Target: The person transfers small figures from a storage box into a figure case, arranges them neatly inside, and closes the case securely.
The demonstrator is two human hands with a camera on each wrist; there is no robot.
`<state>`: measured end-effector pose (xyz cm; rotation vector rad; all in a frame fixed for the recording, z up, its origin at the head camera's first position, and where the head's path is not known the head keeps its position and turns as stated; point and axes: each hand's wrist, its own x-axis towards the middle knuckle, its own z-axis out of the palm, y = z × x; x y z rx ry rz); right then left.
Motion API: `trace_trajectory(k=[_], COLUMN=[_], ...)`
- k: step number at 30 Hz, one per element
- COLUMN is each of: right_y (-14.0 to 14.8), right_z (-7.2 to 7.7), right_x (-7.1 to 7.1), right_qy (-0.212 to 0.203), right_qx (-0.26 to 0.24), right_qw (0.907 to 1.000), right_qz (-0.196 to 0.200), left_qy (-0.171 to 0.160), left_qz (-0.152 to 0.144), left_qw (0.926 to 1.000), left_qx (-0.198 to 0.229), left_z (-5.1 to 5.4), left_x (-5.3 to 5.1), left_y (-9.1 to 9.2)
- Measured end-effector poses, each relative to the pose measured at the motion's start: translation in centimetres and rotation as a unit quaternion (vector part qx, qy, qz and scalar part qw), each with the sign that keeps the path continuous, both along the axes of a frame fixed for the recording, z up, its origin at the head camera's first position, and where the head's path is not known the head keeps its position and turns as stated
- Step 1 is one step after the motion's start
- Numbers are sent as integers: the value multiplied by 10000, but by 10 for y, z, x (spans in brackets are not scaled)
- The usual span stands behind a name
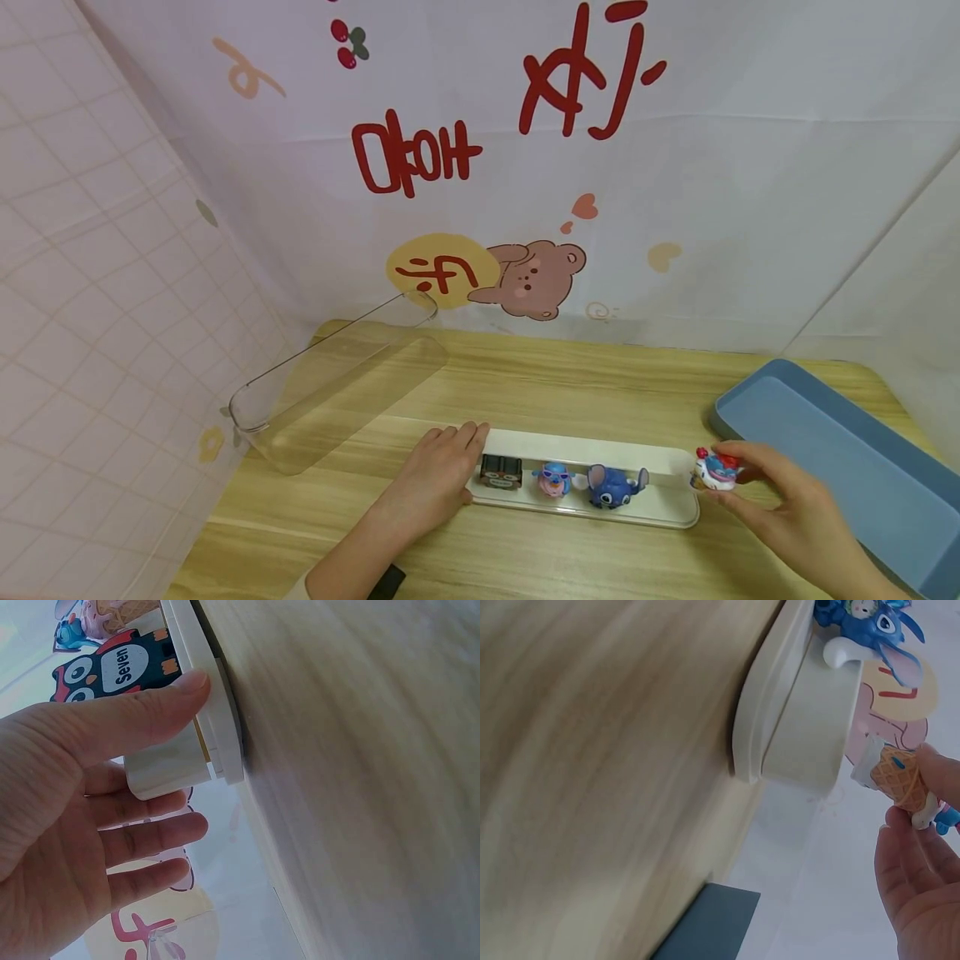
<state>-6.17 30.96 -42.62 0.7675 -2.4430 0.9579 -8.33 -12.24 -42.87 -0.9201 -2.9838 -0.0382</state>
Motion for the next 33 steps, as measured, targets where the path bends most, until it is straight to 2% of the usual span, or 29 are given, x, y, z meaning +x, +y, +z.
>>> trace_trajectory(k=[4, 11, 25, 33], right_y=[-3, -8, -19, -22], right_z=[-5, -13, -33, -36], right_x=[0, 1, -4, -3], right_qy=[103, -12, 294, 278], right_qx=[89, 286, 147, 375], right_qw=[9999, 9994, 9988, 9988], right_qz=[74, 191, 373, 163], left_qy=[-19, 5, -29, -137], left_qz=[4, -13, -2, 51], left_qw=[10000, 10000, 10000, 9999], left_qx=[3, 16, -15, -56], left_z=[0, 0, 1, 1], left_x=[0, 0, 0, 0], left_y=[0, 0, 0, 1])
